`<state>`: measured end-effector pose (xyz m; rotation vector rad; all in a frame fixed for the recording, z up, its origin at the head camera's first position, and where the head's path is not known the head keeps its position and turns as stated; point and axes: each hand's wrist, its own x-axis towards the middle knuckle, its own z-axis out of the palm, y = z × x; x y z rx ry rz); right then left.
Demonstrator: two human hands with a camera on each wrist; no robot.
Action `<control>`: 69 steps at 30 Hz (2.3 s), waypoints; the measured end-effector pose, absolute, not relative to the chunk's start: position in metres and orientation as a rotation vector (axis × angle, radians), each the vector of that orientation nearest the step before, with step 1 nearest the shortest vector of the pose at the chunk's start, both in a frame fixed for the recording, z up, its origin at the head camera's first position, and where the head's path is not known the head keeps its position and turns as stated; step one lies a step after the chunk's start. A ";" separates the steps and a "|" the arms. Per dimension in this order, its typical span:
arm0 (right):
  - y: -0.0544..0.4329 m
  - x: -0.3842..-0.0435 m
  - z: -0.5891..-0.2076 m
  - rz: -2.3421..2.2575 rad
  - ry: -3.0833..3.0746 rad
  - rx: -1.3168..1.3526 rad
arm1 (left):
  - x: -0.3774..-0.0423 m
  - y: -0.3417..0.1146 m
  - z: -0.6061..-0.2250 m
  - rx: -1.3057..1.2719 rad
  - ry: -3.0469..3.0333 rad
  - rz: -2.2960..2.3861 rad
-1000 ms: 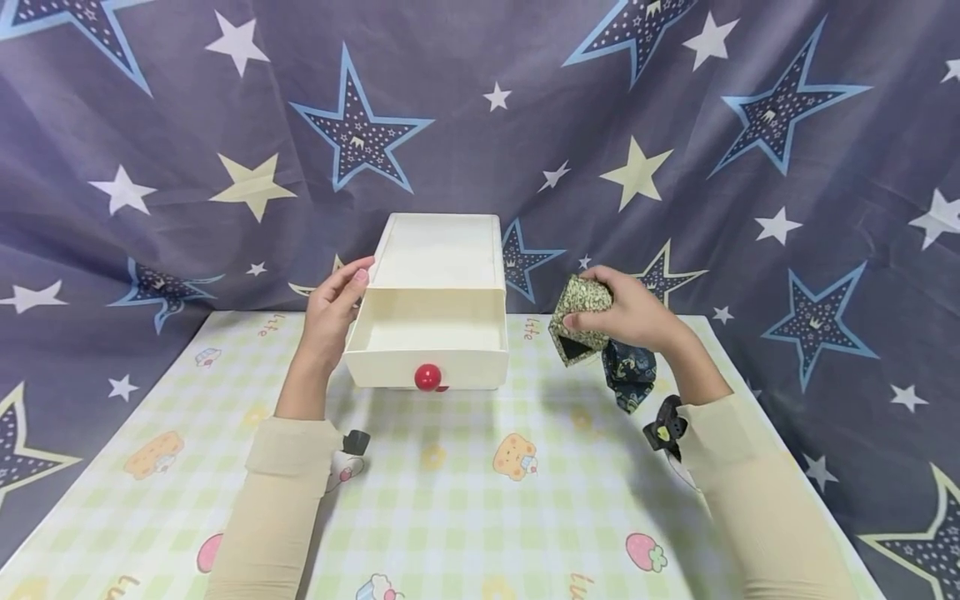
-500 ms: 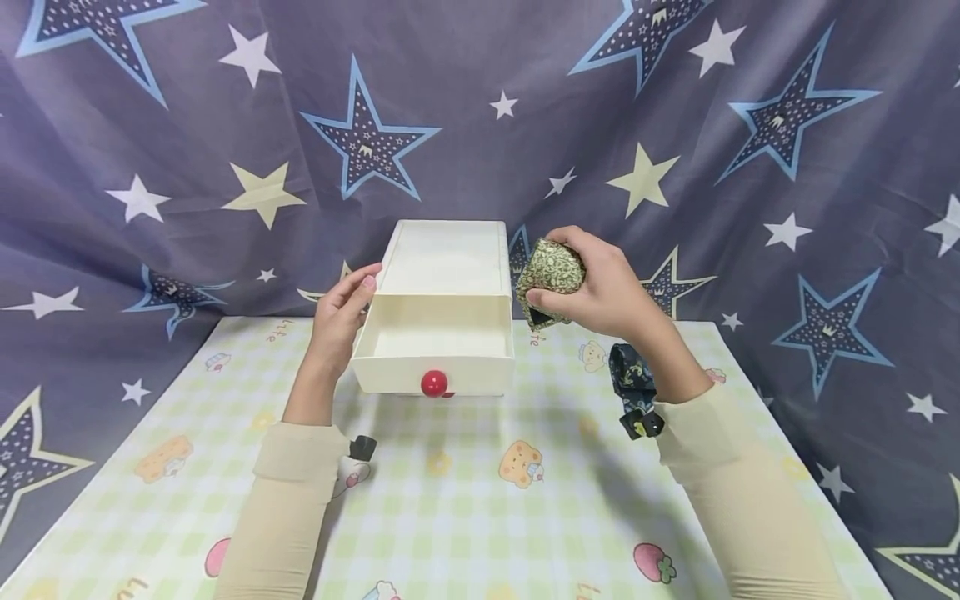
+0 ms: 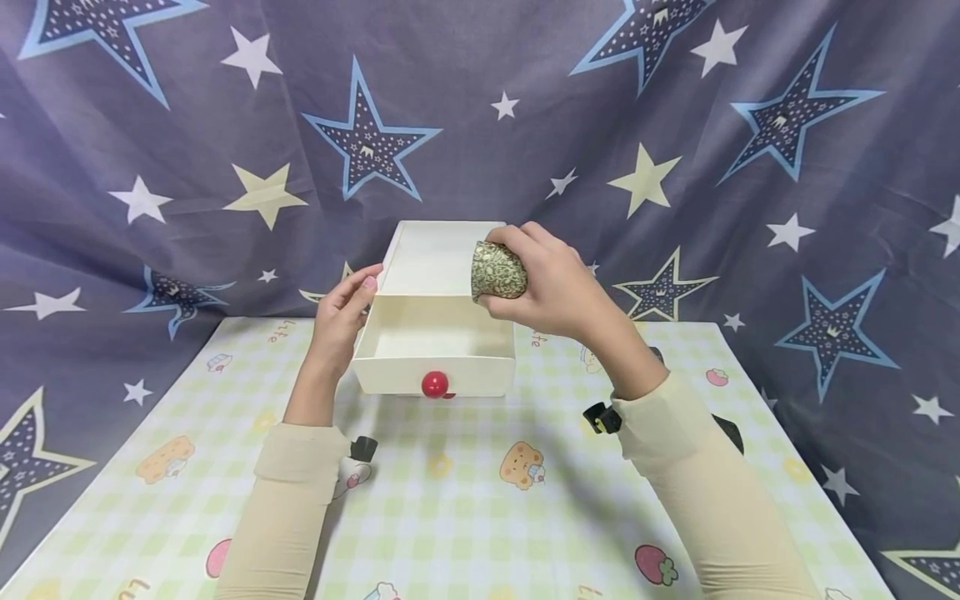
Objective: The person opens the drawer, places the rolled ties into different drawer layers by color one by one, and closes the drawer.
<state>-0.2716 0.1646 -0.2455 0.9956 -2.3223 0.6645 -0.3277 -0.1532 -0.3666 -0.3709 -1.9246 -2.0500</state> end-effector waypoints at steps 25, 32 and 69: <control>0.117 -0.283 -0.263 1.115 -2.726 1.074 | -0.325 -0.154 -0.372 -0.328 -1.933 -2.037; 0.113 -0.285 -0.268 1.081 -2.763 1.124 | -0.328 -0.152 -0.370 -0.364 -1.912 -2.041; 0.100 -0.266 -0.262 0.222 -2.676 1.149 | -0.326 -0.152 -0.367 -0.359 -1.919 -2.043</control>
